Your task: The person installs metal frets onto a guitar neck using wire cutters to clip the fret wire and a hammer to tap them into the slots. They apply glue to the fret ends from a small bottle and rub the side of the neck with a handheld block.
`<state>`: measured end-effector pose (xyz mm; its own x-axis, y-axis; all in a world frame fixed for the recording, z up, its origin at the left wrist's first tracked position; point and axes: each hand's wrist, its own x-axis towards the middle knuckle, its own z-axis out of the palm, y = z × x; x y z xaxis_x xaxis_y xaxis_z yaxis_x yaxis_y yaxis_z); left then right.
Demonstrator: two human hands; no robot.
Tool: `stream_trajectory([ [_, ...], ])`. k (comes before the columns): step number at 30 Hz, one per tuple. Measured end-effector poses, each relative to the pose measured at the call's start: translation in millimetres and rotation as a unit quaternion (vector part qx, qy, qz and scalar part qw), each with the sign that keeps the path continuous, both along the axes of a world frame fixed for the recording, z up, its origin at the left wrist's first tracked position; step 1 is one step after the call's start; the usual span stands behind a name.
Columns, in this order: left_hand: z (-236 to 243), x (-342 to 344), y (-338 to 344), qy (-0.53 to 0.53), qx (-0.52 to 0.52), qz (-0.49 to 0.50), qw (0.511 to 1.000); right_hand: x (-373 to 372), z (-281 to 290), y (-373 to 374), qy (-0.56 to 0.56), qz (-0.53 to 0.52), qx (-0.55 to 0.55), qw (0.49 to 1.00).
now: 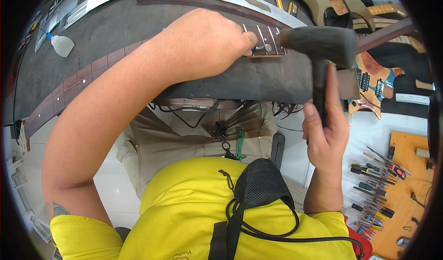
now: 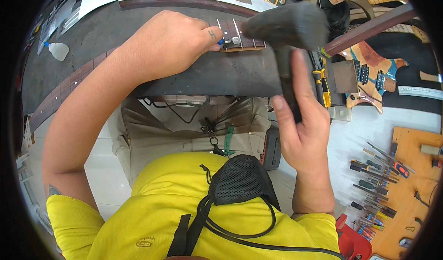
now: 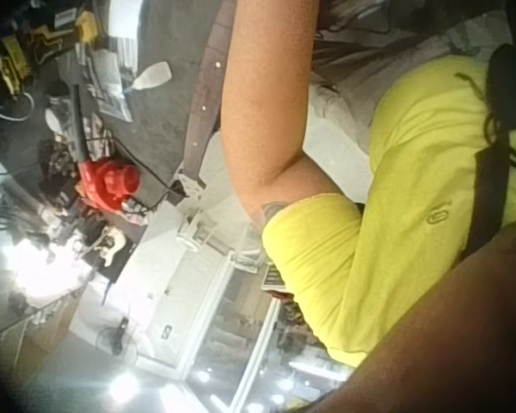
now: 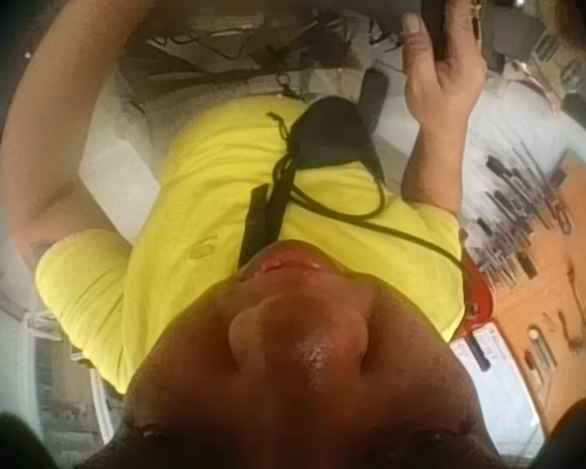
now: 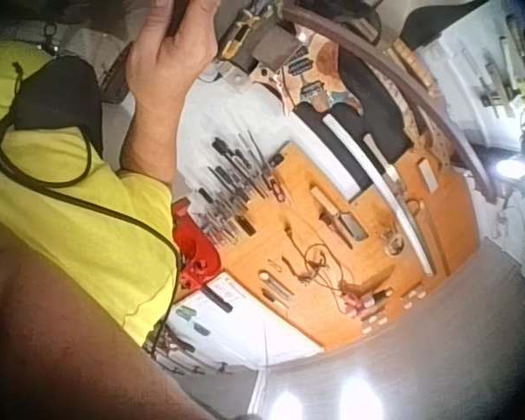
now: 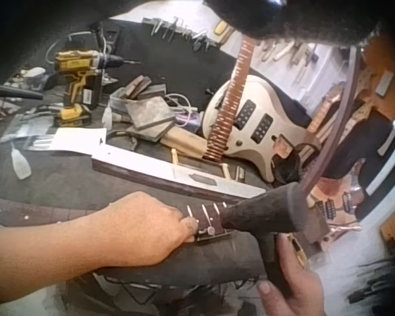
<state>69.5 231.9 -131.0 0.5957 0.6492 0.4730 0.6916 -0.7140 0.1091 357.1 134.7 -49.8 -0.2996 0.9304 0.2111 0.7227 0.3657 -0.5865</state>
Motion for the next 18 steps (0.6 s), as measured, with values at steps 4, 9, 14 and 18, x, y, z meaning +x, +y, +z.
stream_trajectory([
  [4, 2, -2, 2, 0.004, -0.006, -0.001, 1.000, -1, 3, 2, -0.070, 0.026, 0.013, 0.997],
  [9, 2, -2, 2, -0.006, -0.009, -0.007, 1.000, -6, 11, -1, 0.025, -0.014, 0.060, 0.998],
  [14, 2, -3, 0, -0.013, -0.013, -0.014, 1.000, -3, 7, 8, -0.113, 0.061, 0.034, 0.991],
  [18, 2, -3, 3, -0.038, -0.027, -0.011, 0.999, 6, 17, 10, -0.046, 0.048, 0.032, 0.997],
])
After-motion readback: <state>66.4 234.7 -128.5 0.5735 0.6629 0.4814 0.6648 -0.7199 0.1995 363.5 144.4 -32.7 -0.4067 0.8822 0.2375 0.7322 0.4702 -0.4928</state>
